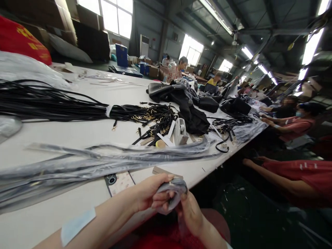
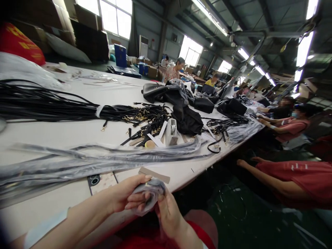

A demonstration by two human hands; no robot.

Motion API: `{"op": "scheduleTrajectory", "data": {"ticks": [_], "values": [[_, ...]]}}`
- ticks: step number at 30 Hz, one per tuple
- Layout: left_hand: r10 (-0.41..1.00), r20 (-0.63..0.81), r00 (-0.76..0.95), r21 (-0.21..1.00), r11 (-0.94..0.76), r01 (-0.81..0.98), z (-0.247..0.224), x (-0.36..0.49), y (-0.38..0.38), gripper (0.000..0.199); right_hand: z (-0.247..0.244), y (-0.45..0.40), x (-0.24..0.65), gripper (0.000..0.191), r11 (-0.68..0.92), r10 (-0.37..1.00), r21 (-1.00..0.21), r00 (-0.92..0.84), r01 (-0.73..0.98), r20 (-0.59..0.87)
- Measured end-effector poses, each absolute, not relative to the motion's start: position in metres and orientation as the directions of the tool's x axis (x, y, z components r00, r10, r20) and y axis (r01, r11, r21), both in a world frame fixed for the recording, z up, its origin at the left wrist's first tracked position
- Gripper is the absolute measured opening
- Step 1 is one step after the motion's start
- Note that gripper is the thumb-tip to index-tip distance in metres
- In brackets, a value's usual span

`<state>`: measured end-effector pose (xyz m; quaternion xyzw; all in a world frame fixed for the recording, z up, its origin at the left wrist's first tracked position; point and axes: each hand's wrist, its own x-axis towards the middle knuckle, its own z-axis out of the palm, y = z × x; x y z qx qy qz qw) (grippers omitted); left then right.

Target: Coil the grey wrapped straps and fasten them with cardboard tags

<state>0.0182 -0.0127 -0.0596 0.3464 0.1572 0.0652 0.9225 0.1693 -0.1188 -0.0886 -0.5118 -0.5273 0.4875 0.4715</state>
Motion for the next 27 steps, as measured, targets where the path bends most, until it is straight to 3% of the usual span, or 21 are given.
{"op": "scheduleTrajectory", "data": {"ticks": [2,5,8,11,14,17,19,22,27], "values": [[0.221,-0.216,0.951,0.563,0.824,-0.063,-0.064,0.019,-0.015,0.048,-0.096,-0.118,0.151,0.052,-0.003,1.0,-1.0,0.023,-0.025,-0.003],[0.264,-0.194,0.945,0.467,0.872,-0.147,-0.064,0.02,-0.019,0.05,-0.093,-0.115,0.137,0.048,0.032,0.993,-0.999,0.118,-0.032,0.028],[0.302,-0.212,0.93,0.518,0.841,-0.155,-0.06,0.022,-0.019,0.052,-0.079,-0.111,0.147,0.04,0.067,0.988,-0.994,0.136,0.09,0.079],[0.503,-0.262,0.823,0.821,0.564,-0.084,-0.054,0.023,-0.008,0.05,-0.059,-0.109,0.173,0.033,0.093,0.993,-0.953,0.04,0.287,0.109],[0.746,-0.124,0.654,0.989,0.15,0.017,-0.047,0.019,0.0,0.039,-0.041,-0.109,0.195,0.025,0.049,0.989,-0.868,-0.146,0.494,-0.027],[0.621,0.042,0.782,0.966,-0.226,0.128,-0.04,0.015,-0.006,0.04,-0.033,-0.109,0.201,0.018,-0.013,0.956,-0.794,-0.226,0.608,-0.189],[0.474,0.046,0.879,0.922,-0.358,0.145,-0.039,0.015,-0.013,0.041,-0.033,-0.107,0.198,0.015,-0.026,0.948,-0.787,-0.234,0.616,-0.215],[0.488,0.014,0.873,0.94,-0.304,0.155,-0.043,0.018,-0.016,0.039,-0.035,-0.104,0.193,0.016,-0.026,0.97,-0.851,-0.194,0.525,-0.149],[0.835,-0.009,0.55,0.976,-0.113,0.187,-0.047,0.021,-0.006,0.038,-0.047,-0.103,0.187,0.036,0.019,0.999,-0.93,-0.033,0.367,0.008]]}}
